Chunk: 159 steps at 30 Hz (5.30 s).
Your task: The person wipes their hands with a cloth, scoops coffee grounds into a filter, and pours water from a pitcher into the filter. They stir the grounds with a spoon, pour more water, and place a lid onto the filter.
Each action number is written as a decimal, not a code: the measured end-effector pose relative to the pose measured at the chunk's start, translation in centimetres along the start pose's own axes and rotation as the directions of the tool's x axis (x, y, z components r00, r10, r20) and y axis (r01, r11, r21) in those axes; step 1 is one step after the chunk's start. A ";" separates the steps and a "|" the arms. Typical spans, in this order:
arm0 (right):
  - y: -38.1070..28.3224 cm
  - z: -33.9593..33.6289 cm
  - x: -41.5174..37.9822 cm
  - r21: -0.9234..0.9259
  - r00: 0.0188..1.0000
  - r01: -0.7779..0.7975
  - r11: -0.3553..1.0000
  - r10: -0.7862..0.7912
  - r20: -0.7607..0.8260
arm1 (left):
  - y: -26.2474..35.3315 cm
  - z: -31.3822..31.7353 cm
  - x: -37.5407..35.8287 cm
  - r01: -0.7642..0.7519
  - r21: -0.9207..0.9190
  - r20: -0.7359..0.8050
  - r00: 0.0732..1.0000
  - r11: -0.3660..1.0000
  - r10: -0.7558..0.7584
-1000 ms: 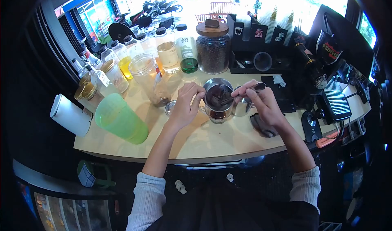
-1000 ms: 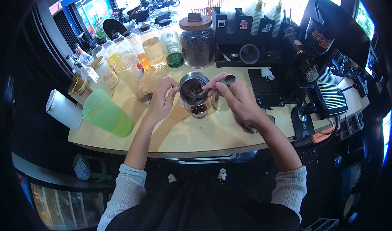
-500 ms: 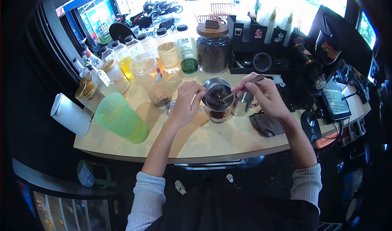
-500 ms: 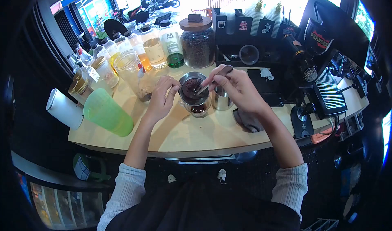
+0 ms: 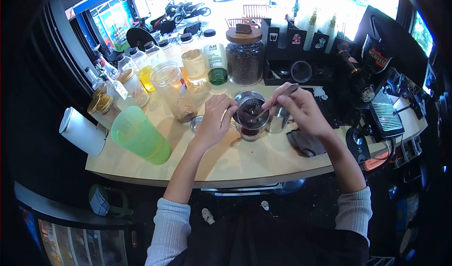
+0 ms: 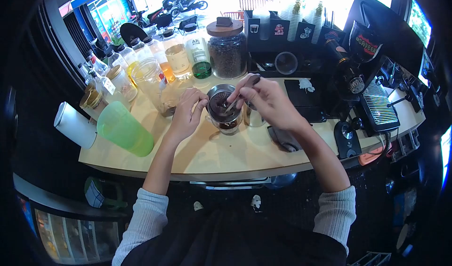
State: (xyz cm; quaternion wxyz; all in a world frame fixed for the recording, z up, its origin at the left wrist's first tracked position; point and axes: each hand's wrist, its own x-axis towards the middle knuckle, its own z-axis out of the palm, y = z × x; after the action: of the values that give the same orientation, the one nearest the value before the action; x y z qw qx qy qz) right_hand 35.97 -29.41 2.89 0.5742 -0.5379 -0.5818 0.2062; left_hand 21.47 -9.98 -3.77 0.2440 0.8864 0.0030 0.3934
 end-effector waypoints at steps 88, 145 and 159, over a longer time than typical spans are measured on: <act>-1.9 -0.3 0.8 -0.318 0.999 0.041 0.947 -0.035 0.026 | 1.3 0.6 0.1 0.017 0.054 -0.055 0.998 0.998 -0.014; 0.9 1.5 0.2 -0.012 0.993 0.043 0.999 -0.044 -0.109 | 0.6 1.1 -0.9 0.070 -0.027 -0.088 0.994 0.997 -0.072; 1.0 1.0 -2.1 -0.063 0.997 0.002 0.998 -0.007 -0.082 | 0.8 0.5 -0.8 0.033 0.030 -0.076 0.997 0.999 -0.031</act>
State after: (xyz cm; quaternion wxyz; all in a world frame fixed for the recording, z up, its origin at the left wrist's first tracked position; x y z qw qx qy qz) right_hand 35.02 -30.52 0.80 0.5810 -0.5625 -0.5649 0.1640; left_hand 21.07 -11.06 -4.25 0.2362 0.8743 0.0325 0.4227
